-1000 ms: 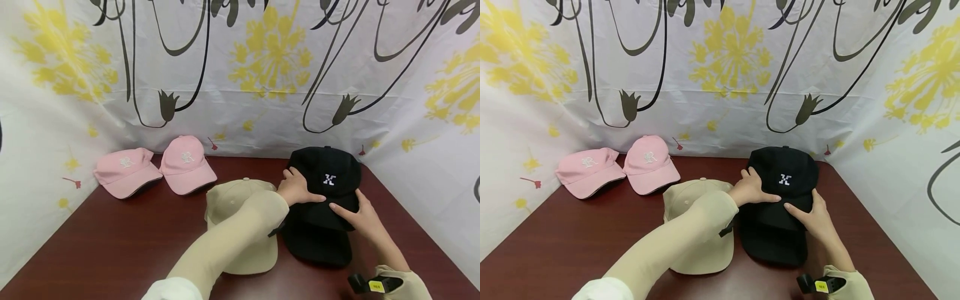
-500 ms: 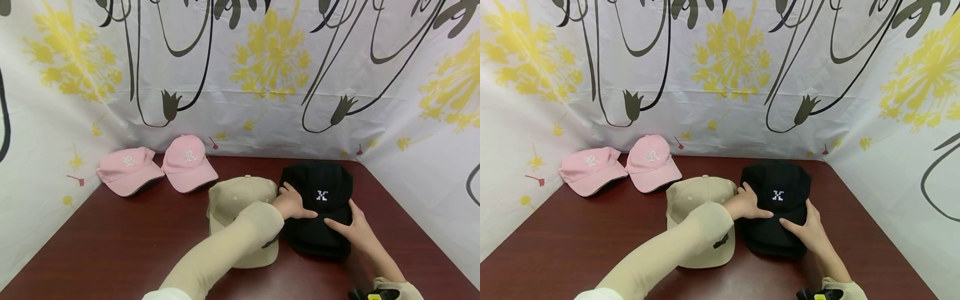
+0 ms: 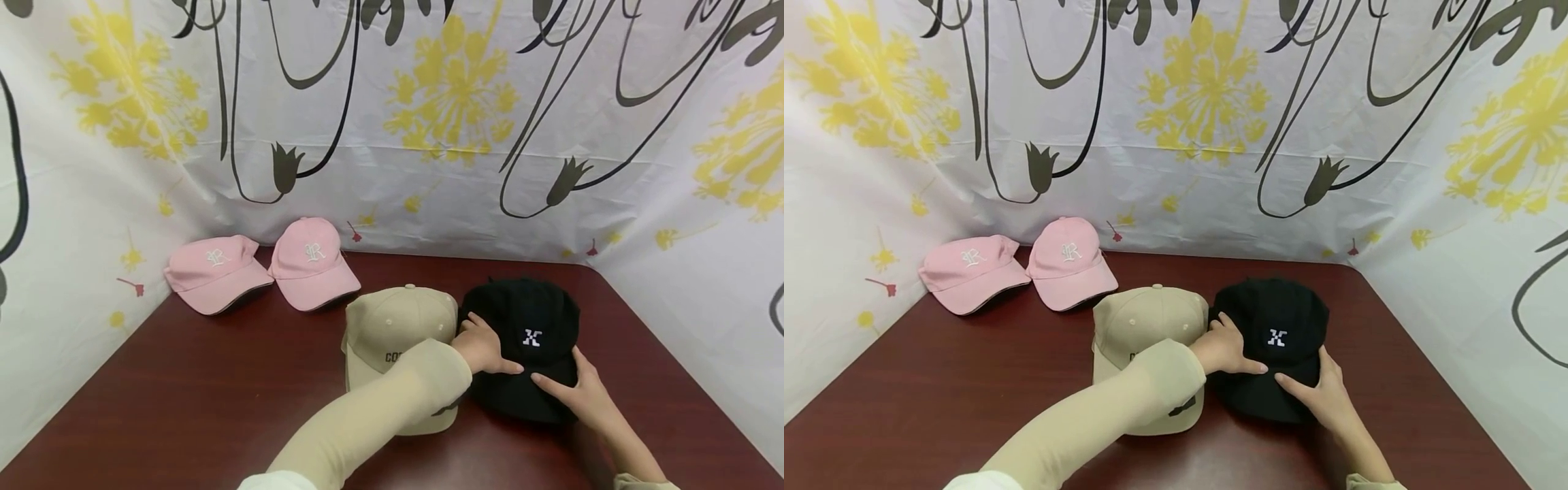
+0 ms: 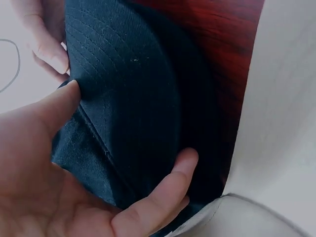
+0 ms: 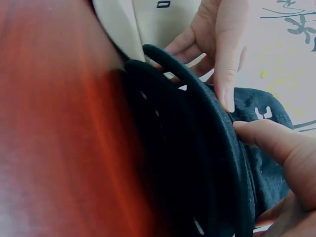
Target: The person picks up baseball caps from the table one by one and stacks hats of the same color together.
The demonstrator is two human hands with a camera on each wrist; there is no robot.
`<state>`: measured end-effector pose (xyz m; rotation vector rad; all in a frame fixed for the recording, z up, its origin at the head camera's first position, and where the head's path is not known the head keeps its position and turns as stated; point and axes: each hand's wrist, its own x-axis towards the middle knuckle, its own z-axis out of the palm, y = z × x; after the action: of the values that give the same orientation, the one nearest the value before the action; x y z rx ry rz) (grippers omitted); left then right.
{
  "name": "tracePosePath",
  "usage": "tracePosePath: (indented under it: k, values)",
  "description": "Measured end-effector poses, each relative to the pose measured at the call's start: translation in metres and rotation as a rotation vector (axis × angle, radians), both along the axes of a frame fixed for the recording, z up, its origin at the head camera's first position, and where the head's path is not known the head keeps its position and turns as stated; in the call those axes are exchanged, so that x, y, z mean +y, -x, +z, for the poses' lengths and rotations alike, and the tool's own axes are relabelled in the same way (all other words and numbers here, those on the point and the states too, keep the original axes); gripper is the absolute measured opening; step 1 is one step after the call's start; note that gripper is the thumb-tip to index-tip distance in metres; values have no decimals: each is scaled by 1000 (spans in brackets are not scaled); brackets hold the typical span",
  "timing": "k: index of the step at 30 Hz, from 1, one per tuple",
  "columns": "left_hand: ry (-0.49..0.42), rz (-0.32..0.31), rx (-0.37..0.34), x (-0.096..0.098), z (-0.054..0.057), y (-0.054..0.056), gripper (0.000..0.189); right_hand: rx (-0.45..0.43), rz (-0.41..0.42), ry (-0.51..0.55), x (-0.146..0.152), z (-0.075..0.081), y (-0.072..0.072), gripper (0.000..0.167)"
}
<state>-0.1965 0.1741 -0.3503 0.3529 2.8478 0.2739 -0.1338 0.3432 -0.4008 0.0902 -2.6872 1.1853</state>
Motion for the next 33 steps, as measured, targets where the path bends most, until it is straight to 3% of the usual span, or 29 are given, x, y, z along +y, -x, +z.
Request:
tracePosePath:
  k: [6, 14, 22, 28, 33]
  values:
    - [57, 3, 12, 2, -2, -1, 112, -38, -21, 20, -3, -7, 1, 86]
    - [134, 20, 15, 7, -4, -4, 111, -24, -33, -2, -2, -13, 1, 86]
    - [240, 8, 48, 4, -6, -5, 107, -62, -20, 58, -6, -16, 3, 89]
    - [234, 4, 46, 5, -6, -5, 107, -126, -27, 57, -3, -15, 2, 93]
    - [182, -16, 83, 6, -6, -3, 105, -200, -49, 47, 7, -9, -2, 98]
